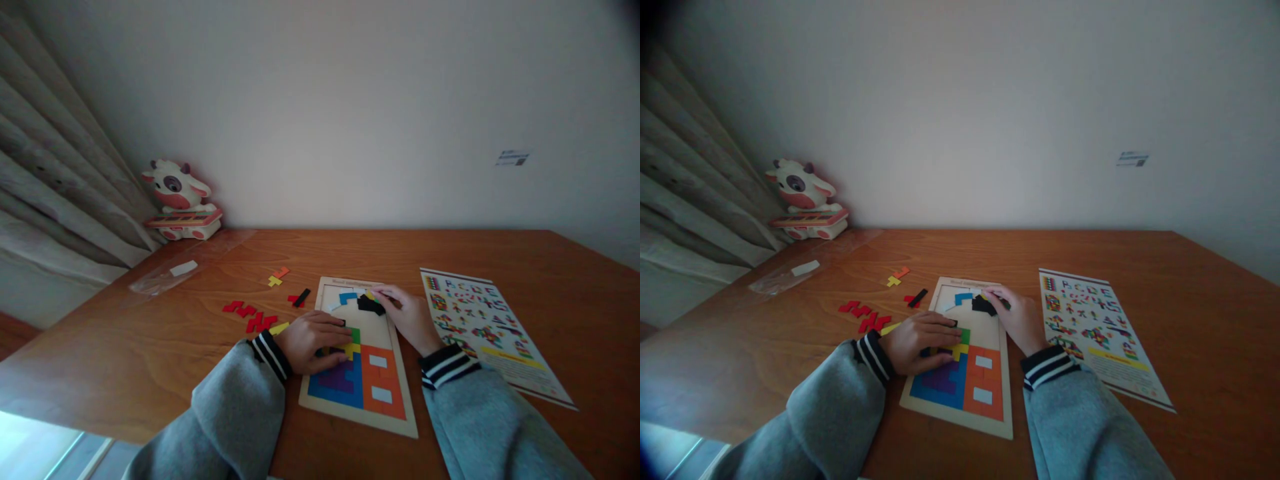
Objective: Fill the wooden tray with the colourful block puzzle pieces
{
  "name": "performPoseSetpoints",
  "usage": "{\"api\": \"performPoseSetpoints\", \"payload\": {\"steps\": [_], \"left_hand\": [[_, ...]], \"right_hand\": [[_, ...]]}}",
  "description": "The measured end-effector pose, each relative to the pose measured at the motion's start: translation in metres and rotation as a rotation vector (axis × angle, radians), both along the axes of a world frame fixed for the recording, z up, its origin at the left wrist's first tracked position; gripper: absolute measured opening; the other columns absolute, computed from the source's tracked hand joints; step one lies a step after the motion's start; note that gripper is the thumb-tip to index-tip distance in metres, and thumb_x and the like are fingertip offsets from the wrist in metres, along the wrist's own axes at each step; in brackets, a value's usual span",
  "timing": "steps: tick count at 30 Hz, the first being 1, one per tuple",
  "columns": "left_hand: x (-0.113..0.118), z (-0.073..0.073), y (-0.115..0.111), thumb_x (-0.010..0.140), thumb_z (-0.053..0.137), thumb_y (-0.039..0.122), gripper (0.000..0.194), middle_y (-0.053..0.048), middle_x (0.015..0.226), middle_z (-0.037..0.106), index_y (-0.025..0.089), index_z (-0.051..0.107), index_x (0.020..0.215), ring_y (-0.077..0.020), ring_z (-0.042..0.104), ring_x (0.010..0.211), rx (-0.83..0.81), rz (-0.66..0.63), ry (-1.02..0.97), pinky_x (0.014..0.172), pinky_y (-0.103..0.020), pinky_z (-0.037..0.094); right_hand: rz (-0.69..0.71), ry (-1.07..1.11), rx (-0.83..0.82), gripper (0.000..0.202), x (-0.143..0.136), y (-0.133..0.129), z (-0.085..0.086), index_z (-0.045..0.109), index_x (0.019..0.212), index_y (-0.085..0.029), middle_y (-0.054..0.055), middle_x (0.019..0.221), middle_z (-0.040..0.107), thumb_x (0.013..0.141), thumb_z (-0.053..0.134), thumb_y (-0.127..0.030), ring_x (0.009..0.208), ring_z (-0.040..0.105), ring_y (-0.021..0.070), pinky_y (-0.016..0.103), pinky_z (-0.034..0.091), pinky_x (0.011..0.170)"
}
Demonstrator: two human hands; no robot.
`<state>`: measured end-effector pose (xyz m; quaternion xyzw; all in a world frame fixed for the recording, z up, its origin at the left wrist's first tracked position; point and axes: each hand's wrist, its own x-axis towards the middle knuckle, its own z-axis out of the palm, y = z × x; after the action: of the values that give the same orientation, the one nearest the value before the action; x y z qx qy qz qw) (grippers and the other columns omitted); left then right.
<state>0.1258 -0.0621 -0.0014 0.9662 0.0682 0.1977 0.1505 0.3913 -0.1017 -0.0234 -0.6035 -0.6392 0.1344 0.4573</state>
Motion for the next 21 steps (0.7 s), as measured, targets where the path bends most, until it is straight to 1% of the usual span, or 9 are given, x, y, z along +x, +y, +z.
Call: {"api": "performPoseSetpoints", "payload": {"steps": [2,5,8,10,12,14,16,18,21], "left_hand": [[0.000,0.000,0.000,0.094,0.058,0.035,0.029,-0.008,0.121,0.071,0.018,0.067,0.117,-0.0243,0.063,0.117,0.004,-0.003,-0.017,0.101,-0.040,0.051],[0.000,-0.002,0.002,0.094,0.058,0.033,0.028,-0.009,0.118,0.072,0.018,0.067,0.116,-0.0240,0.064,0.114,0.006,-0.015,-0.041,0.100,-0.039,0.052],[0.001,-0.004,0.003,0.093,0.059,0.032,0.028,-0.009,0.113,0.073,0.018,0.067,0.116,-0.0236,0.066,0.110,-0.001,0.001,-0.068,0.099,-0.039,0.052],[0.003,-0.004,0.003,0.093,0.059,0.031,0.026,-0.009,0.109,0.074,0.018,0.068,0.114,-0.0223,0.067,0.105,-0.026,0.063,-0.113,0.096,-0.037,0.053],[0.007,-0.003,0.002,0.094,0.058,0.029,0.023,-0.009,0.104,0.074,0.017,0.069,0.109,-0.0207,0.068,0.098,-0.088,0.181,-0.193,0.091,-0.035,0.055],[0.014,-0.005,0.002,0.094,0.058,0.029,0.021,-0.009,0.100,0.074,0.017,0.070,0.106,-0.0189,0.069,0.093,-0.194,0.313,-0.286,0.085,-0.031,0.057],[0.022,-0.007,0.002,0.092,0.062,0.032,0.024,-0.009,0.099,0.074,0.016,0.070,0.108,-0.0172,0.069,0.087,-0.338,0.408,-0.356,0.079,-0.028,0.058],[0.030,-0.011,0.003,0.088,0.068,0.036,0.032,-0.008,0.098,0.074,0.016,0.069,0.113,-0.0162,0.070,0.082,-0.519,0.445,-0.393,0.075,-0.027,0.058],[0.038,-0.016,0.001,0.081,0.075,0.041,0.046,-0.009,0.095,0.074,0.013,0.066,0.117,-0.0177,0.071,0.082,-0.814,0.427,-0.431,0.077,-0.029,0.060]], "right_hand": [[-0.047,0.063,0.008,0.033,0.002,0.001,-0.001,0.072,0.101,-0.022,0.008,0.105,0.076,0.091,0.057,-0.050,0.097,0.072,0.0260,0.043,0.055,0.092],[-0.128,0.298,0.001,0.041,0.005,0.005,-0.005,0.072,0.098,-0.019,0.011,0.101,0.077,0.083,0.065,-0.057,0.095,0.072,0.0271,0.043,0.056,0.088],[-0.162,0.479,-0.026,0.051,0.006,0.008,-0.008,0.072,0.096,-0.016,0.014,0.097,0.077,0.077,0.067,-0.063,0.085,0.073,0.0270,0.037,0.059,0.067],[-0.144,0.515,-0.054,0.052,0.004,0.009,-0.006,0.072,0.096,-0.016,0.014,0.095,0.077,0.076,0.068,-0.063,0.079,0.072,0.0256,0.032,0.056,0.056],[-0.096,0.558,-0.095,0.049,-0.002,0.007,-0.001,0.072,0.096,-0.017,0.012,0.094,0.077,0.075,0.071,-0.061,0.078,0.071,0.0239,0.030,0.054,0.054],[-0.019,0.584,-0.147,0.046,-0.010,0.004,0.006,0.073,0.096,-0.017,0.011,0.094,0.077,0.075,0.072,-0.058,0.078,0.070,0.0226,0.028,0.053,0.054],[0.071,0.581,-0.196,0.043,-0.020,0.001,0.013,0.074,0.093,-0.017,0.011,0.091,0.077,0.074,0.073,-0.057,0.075,0.069,0.0215,0.027,0.051,0.053],[0.145,0.574,-0.237,0.042,-0.030,-0.003,0.018,0.074,0.089,-0.017,0.010,0.087,0.077,0.073,0.074,-0.056,0.072,0.067,0.0198,0.026,0.049,0.052],[0.207,0.578,-0.289,0.040,-0.040,-0.007,0.019,0.073,0.086,-0.018,0.008,0.086,0.076,0.073,0.075,-0.056,0.071,0.067,0.0186,0.025,0.047,0.051]]}}
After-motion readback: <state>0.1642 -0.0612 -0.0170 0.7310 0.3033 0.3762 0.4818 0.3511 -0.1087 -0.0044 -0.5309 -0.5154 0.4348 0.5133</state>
